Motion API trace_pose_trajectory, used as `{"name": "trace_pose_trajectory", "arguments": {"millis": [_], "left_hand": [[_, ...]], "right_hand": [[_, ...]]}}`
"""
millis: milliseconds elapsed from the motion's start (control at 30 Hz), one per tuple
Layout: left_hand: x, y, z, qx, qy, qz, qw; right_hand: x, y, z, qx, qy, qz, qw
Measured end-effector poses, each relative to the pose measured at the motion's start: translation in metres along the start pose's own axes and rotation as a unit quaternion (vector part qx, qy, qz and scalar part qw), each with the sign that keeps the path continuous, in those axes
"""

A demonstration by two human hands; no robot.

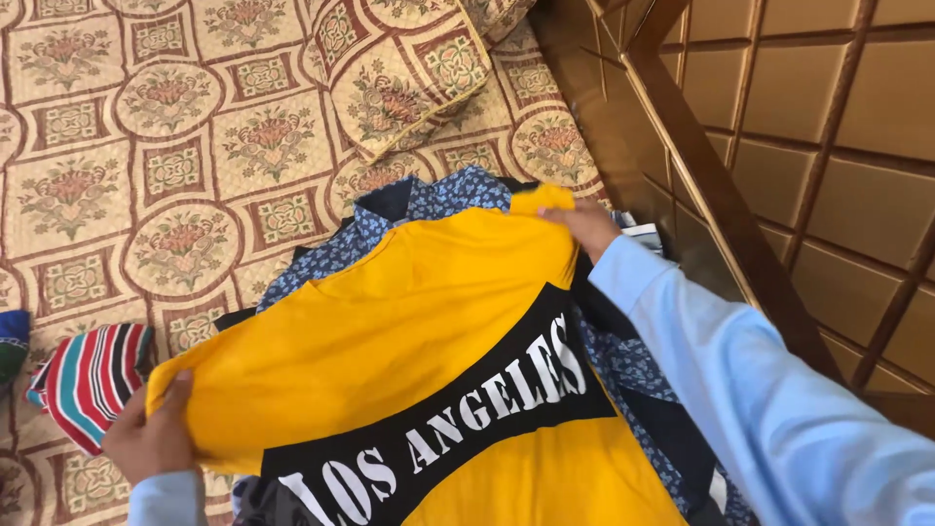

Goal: The person is organizing various items of clothing on a bed, unfolding and displaying shirts and t-shirts.

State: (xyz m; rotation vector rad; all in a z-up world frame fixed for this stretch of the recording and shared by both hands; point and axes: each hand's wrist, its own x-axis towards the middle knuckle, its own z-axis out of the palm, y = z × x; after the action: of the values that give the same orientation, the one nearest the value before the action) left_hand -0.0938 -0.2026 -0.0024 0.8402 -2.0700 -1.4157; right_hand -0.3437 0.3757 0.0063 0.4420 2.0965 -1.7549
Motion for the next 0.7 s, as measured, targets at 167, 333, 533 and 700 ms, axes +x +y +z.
{"name": "trace_pose_trajectory", "arguments": {"millis": [167,333,533,700], "left_hand": [[-0.006,0.006,0.000,-0.237,-0.002,-0.015,0.971],[-0.001,-0.069,-0.009,-0.157,0.054,-0.063,0.984],[-0.037,-0.024,0.014,0.372,0.137,0.095,0.913],[-0.043,0.032,0.087,0.313,-0.018,0.335,0.888]], "right_hand": [[0.006,-0.015,-0.007,0.187,-0.024,-0.157,0.969],[0.055,0.059,-0.032,0.154,0.090,-0.184,0.967],[0.007,0.072,-0.024,-0.244,0.368,-0.093,0.892],[-0.055,0.017,0.045,-0.348,0.230,-0.445,0.793]]}}
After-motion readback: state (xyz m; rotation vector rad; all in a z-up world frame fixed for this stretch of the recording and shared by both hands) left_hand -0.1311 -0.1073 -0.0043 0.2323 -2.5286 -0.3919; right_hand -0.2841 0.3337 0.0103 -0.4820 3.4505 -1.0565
